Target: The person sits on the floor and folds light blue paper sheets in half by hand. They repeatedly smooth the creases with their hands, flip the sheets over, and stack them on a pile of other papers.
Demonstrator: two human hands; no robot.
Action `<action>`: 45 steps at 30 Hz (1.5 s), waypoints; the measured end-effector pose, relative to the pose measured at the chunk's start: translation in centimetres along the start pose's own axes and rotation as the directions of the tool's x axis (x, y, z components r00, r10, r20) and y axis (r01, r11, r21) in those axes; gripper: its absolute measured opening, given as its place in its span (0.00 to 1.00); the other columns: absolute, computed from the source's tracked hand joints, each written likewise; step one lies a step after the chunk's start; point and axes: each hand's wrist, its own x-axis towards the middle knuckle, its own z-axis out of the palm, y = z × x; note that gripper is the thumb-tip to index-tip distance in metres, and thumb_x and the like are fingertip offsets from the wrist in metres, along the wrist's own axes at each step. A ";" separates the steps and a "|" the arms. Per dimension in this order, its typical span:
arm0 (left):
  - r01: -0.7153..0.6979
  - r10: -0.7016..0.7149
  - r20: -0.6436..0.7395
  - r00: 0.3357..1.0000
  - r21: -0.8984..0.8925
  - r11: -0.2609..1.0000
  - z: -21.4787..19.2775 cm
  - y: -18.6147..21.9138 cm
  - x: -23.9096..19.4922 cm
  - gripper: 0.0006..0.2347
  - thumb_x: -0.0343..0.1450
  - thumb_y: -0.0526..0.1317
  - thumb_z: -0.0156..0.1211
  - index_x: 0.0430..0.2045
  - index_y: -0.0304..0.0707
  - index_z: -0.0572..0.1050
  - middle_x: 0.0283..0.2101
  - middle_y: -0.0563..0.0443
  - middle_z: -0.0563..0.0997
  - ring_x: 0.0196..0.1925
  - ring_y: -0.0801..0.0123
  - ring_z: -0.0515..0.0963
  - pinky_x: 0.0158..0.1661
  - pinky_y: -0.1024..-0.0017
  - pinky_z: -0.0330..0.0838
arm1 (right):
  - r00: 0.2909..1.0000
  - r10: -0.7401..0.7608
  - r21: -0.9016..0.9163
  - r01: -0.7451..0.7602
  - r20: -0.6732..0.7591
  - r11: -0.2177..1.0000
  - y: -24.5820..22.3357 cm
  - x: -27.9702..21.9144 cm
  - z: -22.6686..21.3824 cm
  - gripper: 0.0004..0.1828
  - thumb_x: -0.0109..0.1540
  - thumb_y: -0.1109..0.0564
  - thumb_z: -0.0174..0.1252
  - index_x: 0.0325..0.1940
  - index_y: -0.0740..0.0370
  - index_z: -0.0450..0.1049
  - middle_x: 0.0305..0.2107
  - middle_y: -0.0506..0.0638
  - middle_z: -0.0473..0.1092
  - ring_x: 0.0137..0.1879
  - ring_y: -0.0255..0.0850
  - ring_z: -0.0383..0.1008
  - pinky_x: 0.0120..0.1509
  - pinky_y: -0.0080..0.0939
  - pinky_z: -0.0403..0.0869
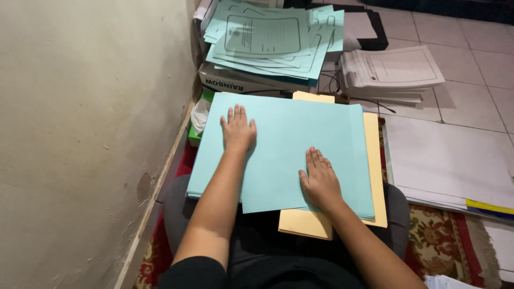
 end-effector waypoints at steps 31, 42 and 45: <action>0.083 -0.078 0.172 0.982 -0.025 0.996 1.9 -0.6 0.4 0.34 0.77 0.56 0.35 0.72 0.25 0.48 0.78 0.31 0.41 0.81 0.45 0.33 0.70 0.36 0.21 | 0.986 -0.166 -0.037 0.165 -0.028 0.986 2.7 13.6 0.8 0.46 0.68 0.29 0.31 0.80 0.63 0.47 0.78 0.60 0.43 0.83 0.50 0.40 0.83 0.52 0.38; -0.146 0.142 0.213 0.967 0.005 0.989 0.8 3.2 2.0 0.27 0.75 0.57 0.29 0.73 0.59 0.56 0.78 0.47 0.51 0.80 0.53 0.45 0.72 0.41 0.34 | 0.972 -0.233 -0.023 0.232 -0.031 0.972 -2.5 19.8 1.0 0.38 0.68 0.38 0.32 0.81 0.51 0.50 0.77 0.48 0.47 0.83 0.44 0.42 0.83 0.50 0.41; -0.009 0.010 0.186 0.982 -0.007 1.000 0.1 2.6 1.8 0.29 0.74 0.57 0.31 0.73 0.52 0.56 0.77 0.43 0.52 0.80 0.54 0.46 0.72 0.43 0.35 | 0.993 -0.098 -0.036 0.096 -0.065 0.995 -1.4 19.7 0.5 0.41 0.68 0.34 0.33 0.80 0.55 0.51 0.77 0.52 0.48 0.82 0.46 0.44 0.83 0.51 0.41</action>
